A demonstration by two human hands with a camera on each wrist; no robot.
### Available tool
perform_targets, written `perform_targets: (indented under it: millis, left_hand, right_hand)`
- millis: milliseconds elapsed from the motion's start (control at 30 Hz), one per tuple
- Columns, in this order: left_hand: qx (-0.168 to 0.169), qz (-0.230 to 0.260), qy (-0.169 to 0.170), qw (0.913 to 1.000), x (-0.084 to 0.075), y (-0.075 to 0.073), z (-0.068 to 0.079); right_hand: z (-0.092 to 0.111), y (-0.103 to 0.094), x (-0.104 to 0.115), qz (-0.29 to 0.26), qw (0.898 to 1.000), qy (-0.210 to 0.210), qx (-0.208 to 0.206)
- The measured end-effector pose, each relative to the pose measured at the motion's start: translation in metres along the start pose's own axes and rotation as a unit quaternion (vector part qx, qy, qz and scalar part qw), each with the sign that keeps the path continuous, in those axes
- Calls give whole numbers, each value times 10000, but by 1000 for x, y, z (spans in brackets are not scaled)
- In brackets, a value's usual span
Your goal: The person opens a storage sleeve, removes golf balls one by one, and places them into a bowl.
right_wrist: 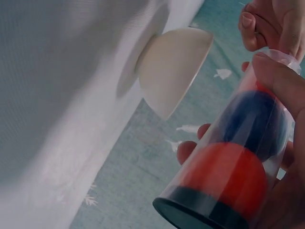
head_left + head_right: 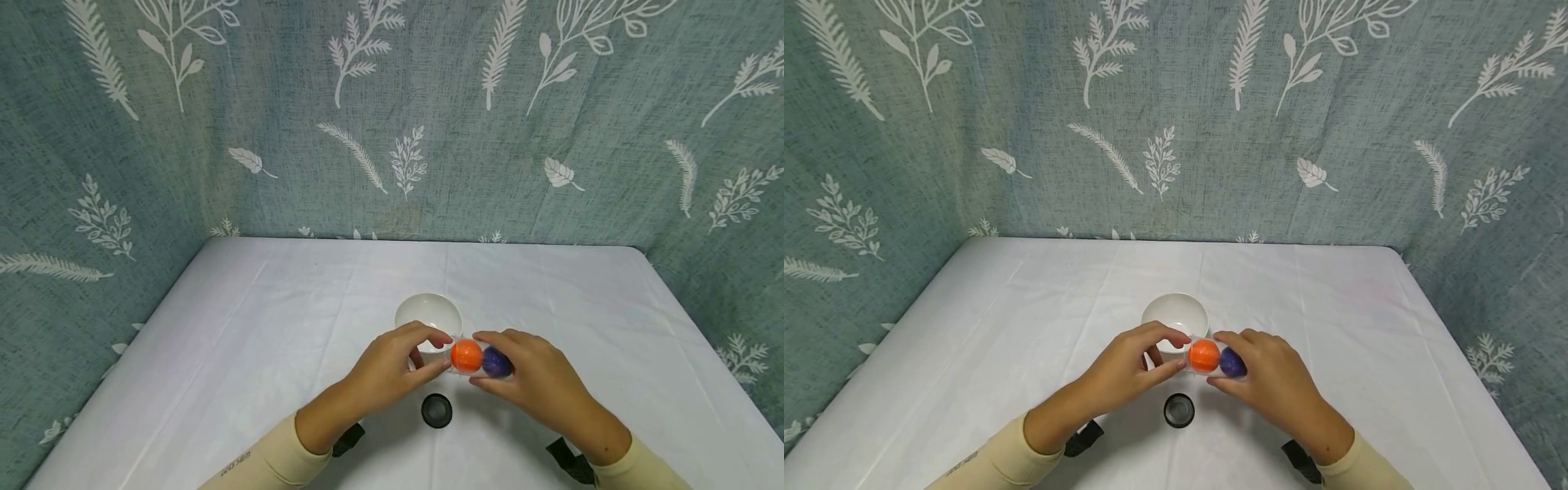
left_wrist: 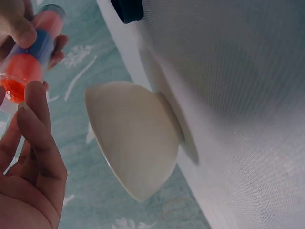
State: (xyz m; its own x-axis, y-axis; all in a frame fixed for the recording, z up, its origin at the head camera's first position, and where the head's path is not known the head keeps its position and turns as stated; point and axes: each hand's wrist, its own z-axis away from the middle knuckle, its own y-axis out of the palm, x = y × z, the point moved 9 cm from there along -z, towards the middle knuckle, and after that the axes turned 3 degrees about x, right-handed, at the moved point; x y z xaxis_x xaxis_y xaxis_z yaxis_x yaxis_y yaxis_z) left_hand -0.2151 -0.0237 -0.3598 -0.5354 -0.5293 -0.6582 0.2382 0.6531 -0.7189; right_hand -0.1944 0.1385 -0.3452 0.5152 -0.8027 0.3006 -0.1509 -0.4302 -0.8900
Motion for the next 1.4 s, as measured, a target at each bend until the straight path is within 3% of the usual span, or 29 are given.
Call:
perform_targets:
  millis: [500,867,1400]
  left_hand:
    - [207,114,-93,9997,1,7,0]
    - [339,111,-48,9994,0,10,0]
    - [418,362,-57,9985,1,11,0]
  right_hand:
    - [1,-1,6,889,9955,116,304]
    - [4,-9,15,1335,9907,-228,99]
    - [4,-11,16,1486,9883,-173,291]
